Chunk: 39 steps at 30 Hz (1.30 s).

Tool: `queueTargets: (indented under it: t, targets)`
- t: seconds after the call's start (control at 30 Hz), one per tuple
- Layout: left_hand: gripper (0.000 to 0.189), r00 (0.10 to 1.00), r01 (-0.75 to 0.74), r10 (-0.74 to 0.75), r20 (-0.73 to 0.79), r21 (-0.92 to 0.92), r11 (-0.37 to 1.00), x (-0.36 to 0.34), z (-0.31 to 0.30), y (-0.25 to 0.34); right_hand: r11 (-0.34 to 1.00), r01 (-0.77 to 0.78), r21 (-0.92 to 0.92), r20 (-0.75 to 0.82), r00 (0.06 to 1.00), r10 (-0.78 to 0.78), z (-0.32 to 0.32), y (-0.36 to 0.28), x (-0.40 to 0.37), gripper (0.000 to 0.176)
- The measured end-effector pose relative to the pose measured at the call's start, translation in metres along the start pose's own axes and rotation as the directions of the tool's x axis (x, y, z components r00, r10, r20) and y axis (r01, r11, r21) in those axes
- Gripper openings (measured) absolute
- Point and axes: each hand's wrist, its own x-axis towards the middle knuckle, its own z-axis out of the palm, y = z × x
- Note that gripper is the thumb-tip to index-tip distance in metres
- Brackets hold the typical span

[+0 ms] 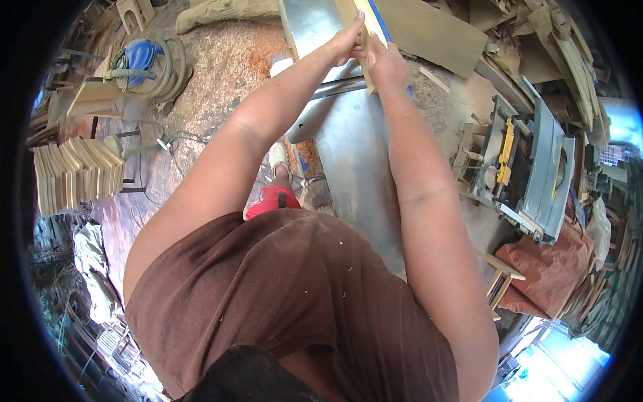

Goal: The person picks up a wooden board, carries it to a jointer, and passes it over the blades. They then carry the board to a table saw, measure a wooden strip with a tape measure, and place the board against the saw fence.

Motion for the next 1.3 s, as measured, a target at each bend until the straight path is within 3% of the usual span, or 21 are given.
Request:
queueTargets:
  t: [0.13,0.23,0.4,0.53,0.7,0.73,0.8,0.87,0.9,0.93,0.97,1.1,1.17,1.2,1.3]
  targets:
    - [0.092,0.999,0.008,-0.008,-0.042,-0.002,1.0,0.009,-0.004,0.001,1.0,-0.004,-0.016,-0.019,1.0,0.003,0.003,-0.002,0.009,0.052]
    - [0.095,0.999,0.003,-0.001,0.044,-0.057,0.998,0.018,-0.011,0.003,1.0,-0.005,-0.012,-0.003,1.0,0.005,0.008,-0.002,0.018,0.053]
    - [0.085,0.998,-0.028,0.031,0.049,-0.064,0.998,0.017,-0.015,0.015,1.0,-0.01,-0.02,0.02,1.0,0.011,0.013,-0.006,0.034,0.053]
    - [0.09,0.995,-0.084,0.081,-0.052,-0.046,0.995,0.014,-0.016,0.032,0.998,-0.019,-0.06,0.048,0.999,0.022,0.023,-0.014,0.062,0.054]
    - [0.087,1.0,-0.017,0.016,-0.008,-0.12,0.993,0.009,-0.032,0.049,0.999,-0.026,-0.03,0.047,0.999,0.027,0.035,-0.021,0.093,0.056]
    - [0.086,0.999,0.039,-0.035,0.034,-0.134,0.99,0.006,-0.035,0.051,1.0,-0.01,0.011,0.038,0.999,0.01,0.035,-0.021,0.095,0.055]
    - [0.082,0.999,-0.043,0.046,0.026,-0.118,0.992,-0.008,-0.041,0.045,0.999,0.003,0.05,0.027,1.0,-0.004,0.032,-0.019,0.098,0.054]
    - [0.077,0.967,-0.252,0.254,0.004,-0.098,0.963,-0.072,-0.044,0.053,0.993,0.026,0.113,0.096,0.995,-0.037,0.025,-0.012,0.104,0.055]
    - [0.076,0.965,-0.261,0.261,-0.017,-0.072,0.963,-0.09,-0.051,0.052,0.993,0.03,0.112,0.078,0.996,-0.039,0.014,-0.009,0.107,0.055]
    - [0.075,0.964,-0.266,0.264,-0.036,-0.049,0.963,-0.105,-0.058,0.045,0.908,-0.079,0.413,0.147,0.989,0.019,0.001,-0.004,0.102,0.056]
    - [0.074,0.966,-0.256,0.254,-0.042,-0.038,0.966,-0.121,-0.064,0.033,0.724,-0.211,0.657,0.241,0.968,0.064,-0.011,0.003,0.081,0.057]
    - [0.071,0.971,-0.236,0.236,-0.018,0.038,0.971,-0.176,-0.053,-0.013,0.412,-0.394,0.821,0.362,0.919,0.156,-0.092,0.017,-0.043,0.063]
    - [0.069,0.966,-0.257,0.258,0.004,0.116,0.959,-0.203,-0.03,-0.043,0.484,-0.329,0.811,0.3,0.944,0.14,-0.124,0.037,-0.116,0.062]
    - [0.069,0.962,-0.274,0.272,0.038,0.179,0.945,-0.216,-0.017,-0.059,0.585,-0.286,0.759,0.243,0.958,0.153,-0.14,0.045,-0.155,0.059]
    - [0.07,0.958,-0.121,0.095,0.271,0.08,0.989,-0.265,0.036,-0.071,0.796,-0.256,0.549,0.152,0.967,0.207,-0.183,0.058,-0.261,0.052]
